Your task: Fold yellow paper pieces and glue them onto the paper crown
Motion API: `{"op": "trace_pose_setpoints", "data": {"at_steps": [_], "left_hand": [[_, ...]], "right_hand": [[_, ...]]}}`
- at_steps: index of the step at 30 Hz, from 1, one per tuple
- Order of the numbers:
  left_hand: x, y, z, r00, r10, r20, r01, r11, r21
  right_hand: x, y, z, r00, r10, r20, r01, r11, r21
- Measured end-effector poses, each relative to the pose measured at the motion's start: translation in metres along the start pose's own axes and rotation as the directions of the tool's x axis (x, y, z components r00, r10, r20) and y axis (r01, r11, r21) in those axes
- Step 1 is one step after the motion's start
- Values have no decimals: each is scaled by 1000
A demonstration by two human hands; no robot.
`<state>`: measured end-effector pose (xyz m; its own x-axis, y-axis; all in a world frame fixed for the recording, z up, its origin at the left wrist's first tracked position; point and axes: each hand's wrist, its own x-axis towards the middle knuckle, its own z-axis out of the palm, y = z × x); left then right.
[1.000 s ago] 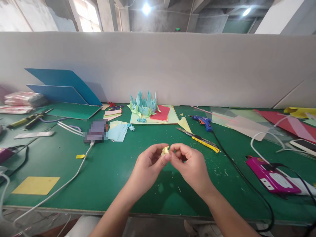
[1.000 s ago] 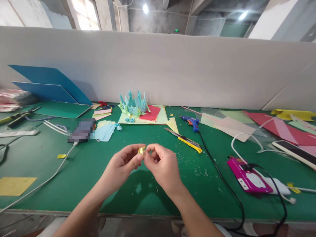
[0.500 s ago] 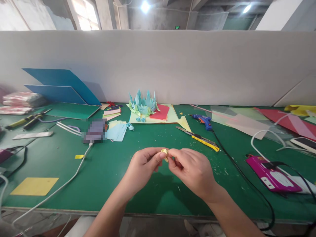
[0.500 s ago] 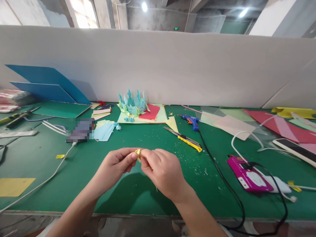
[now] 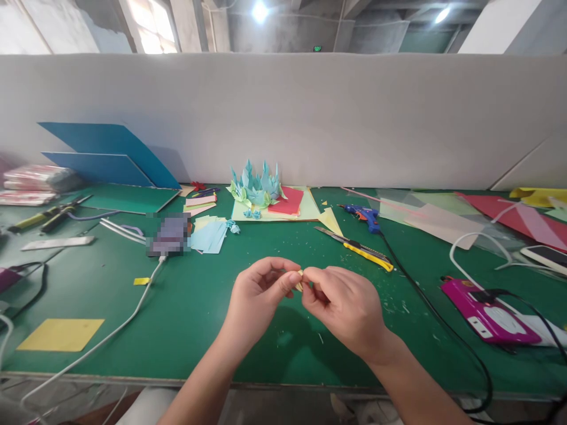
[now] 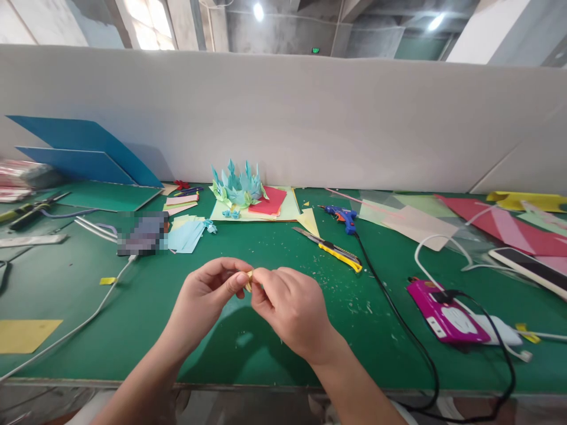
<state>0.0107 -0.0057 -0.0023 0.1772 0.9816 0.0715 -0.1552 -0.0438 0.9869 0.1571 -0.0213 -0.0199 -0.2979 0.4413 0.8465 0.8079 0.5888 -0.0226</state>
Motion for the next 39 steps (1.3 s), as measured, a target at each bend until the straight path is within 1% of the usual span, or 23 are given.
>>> {"op": "trace_pose_setpoints", "data": {"at_steps": [4, 9, 13, 15, 18, 20, 22, 25, 28, 30, 32, 35, 37, 39], "left_hand": [[2, -1, -1, 1000, -4, -23, 6, 998, 55], [3, -3, -2, 1000, -12, -18, 14, 991, 130], [2, -4, -2, 1000, 23, -17, -20, 991, 129], [1, -3, -2, 1000, -20, 5, 20, 995, 93], [0, -3, -1, 993, -119, 25, 119, 993, 22], [1, -4, 0, 992, -123, -15, 122, 992, -20], [1, -5, 1, 993, -98, -58, 96, 995, -36], [1, -8, 2, 996, -66, -68, 65, 998, -16], [1, -9, 2, 998, -65, -9, 65, 998, 6], [1, -10, 3, 998, -64, 24, 64, 998, 8], [1, -11, 3, 998, -58, 30, 59, 998, -1], [1, -12, 3, 997, -70, 34, 70, 998, -10], [1, -12, 2, 996, -79, 45, 79, 997, 11], [1, -11, 2, 996, -71, 50, 68, 996, 62]], "right_hand": [[-1, -2, 2, 1000, -23, -13, 22, 1000, -21], [-1, -3, 5, 997, -78, -27, 76, 994, -76], [-1, -4, 6, 994, -101, -39, 97, 991, -95], [-2, -4, 6, 992, -117, -45, 111, 988, -106], [-1, -7, 5, 992, -118, -44, 113, 988, -108], [0, -8, 4, 997, -82, -11, 80, 993, -89], [1, -8, 3, 999, -18, 26, 19, 999, -38], [2, -5, 2, 990, 128, 55, -133, 988, 82], [1, -2, 2, 943, 320, 88, -331, 923, 196], [0, 0, 2, 912, 394, 114, -410, 879, 243], [0, -1, 2, 905, 409, 121, -426, 868, 255], [0, -2, 2, 913, 395, 99, -407, 884, 230], [0, -3, 3, 933, 352, 73, -360, 912, 199], [0, -3, 3, 962, 267, 48, -271, 949, 158]]}}
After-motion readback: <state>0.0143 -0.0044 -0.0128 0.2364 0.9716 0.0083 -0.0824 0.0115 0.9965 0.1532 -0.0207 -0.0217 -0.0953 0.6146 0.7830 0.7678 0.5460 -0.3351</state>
